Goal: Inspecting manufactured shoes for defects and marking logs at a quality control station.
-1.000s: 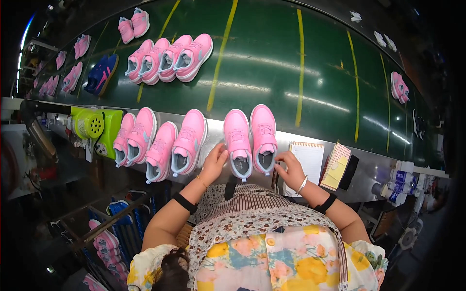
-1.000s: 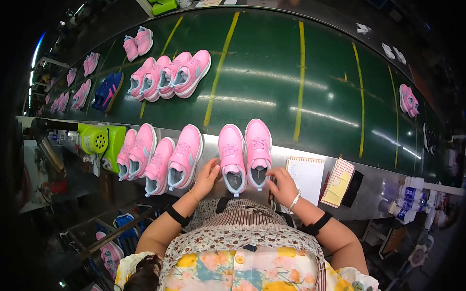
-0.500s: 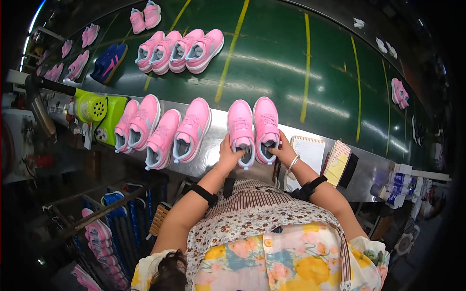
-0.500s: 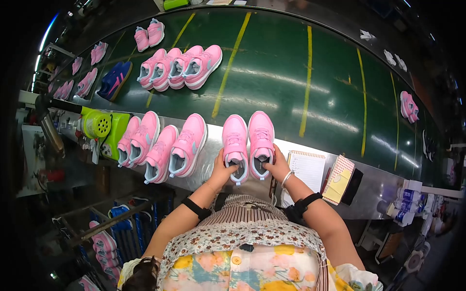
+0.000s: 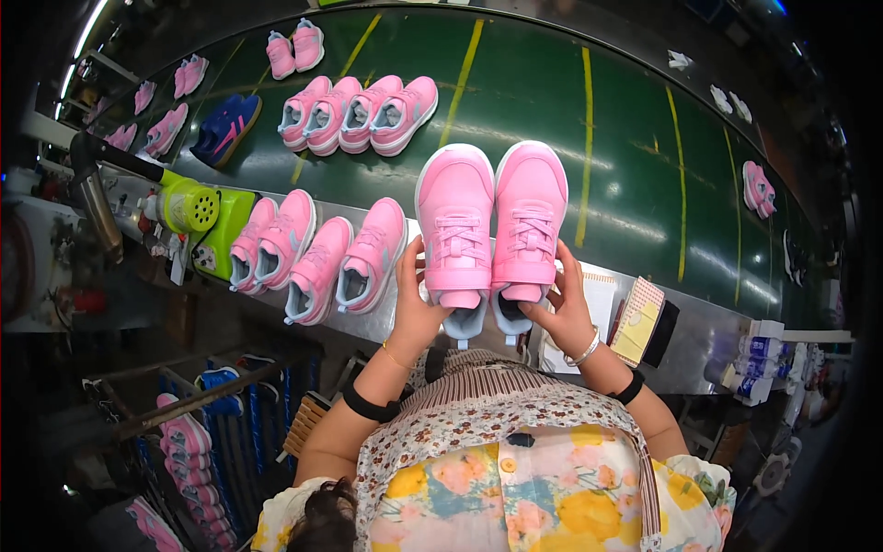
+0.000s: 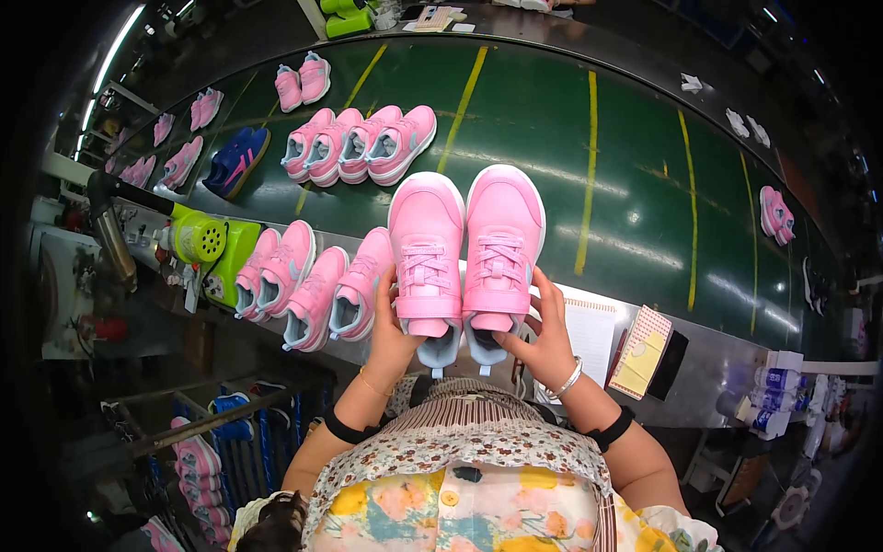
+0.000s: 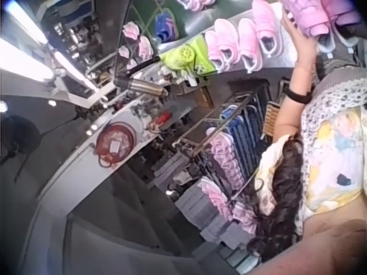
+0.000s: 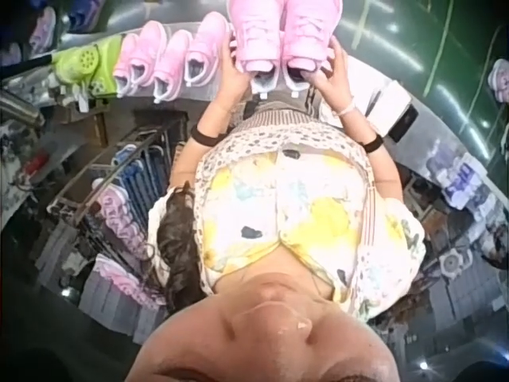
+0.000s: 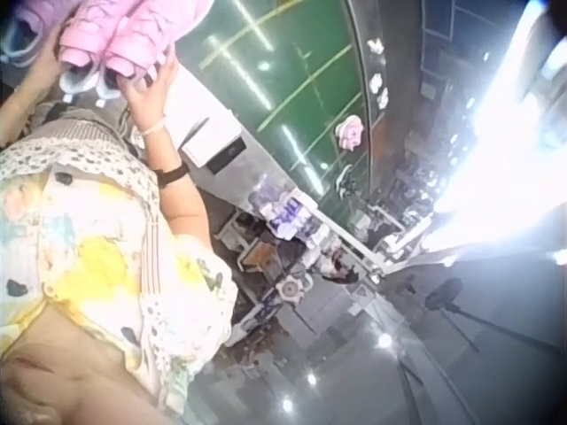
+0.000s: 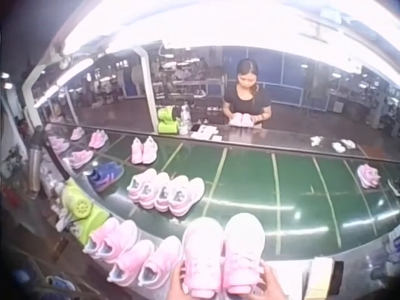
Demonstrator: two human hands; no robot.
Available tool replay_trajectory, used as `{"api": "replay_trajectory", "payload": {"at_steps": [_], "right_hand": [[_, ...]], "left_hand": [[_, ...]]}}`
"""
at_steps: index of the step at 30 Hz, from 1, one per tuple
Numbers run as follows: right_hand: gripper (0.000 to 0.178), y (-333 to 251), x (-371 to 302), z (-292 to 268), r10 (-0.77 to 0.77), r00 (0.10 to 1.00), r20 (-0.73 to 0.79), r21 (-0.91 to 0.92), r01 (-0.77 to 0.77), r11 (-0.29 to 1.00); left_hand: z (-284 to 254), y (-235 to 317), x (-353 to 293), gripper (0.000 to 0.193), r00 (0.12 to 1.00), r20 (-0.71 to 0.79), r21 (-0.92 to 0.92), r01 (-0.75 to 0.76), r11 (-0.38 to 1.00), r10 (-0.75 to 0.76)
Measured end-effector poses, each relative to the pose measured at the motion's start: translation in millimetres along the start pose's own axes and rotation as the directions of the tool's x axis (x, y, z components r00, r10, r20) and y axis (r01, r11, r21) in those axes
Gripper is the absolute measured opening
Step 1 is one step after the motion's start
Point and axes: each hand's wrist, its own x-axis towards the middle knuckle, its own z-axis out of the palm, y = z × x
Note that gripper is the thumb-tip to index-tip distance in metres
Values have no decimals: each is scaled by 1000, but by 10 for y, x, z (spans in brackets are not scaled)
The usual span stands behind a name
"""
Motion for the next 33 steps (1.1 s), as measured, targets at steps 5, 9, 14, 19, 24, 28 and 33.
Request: {"api": "replay_trajectory", "payload": {"at_steps": [5, 9, 14, 19, 24, 28, 33], "right_hand": [[89, -123, -68, -29, -124, 992, 11, 159, 121, 980], [59, -227, -101, -251, 200, 976, 90, 621, -212, 754], [49, -271, -188, -318, 247, 954, 173, 694, -295, 656], [42, -243, -232, -258, 230, 944, 238, 752, -329, 571], [44, -244, -228, -191, 233, 928, 292, 810, -369, 456], [44, -287, -233, -168, 231, 925, 301, 781, -378, 497], [41, -205, -232, -160, 144, 912, 384, 834, -409, 369]], "left_hand": [[-13, 375, 9, 88, 999, -42, -234, -6, 972, -3], [-254, 667, 18, 63, 955, 297, -628, 212, 749, -22], [-252, 731, -23, 65, 891, 453, -811, 427, 400, -32], [-230, 735, -105, 64, 869, 488, -808, 484, 336, -79], [-212, 557, -126, 65, 859, 507, -833, 508, 219, -67], [-196, 523, -146, 67, 867, 491, -845, 498, 194, -87], [-195, 513, -161, 68, 871, 483, -856, 492, 160, -93]]}}
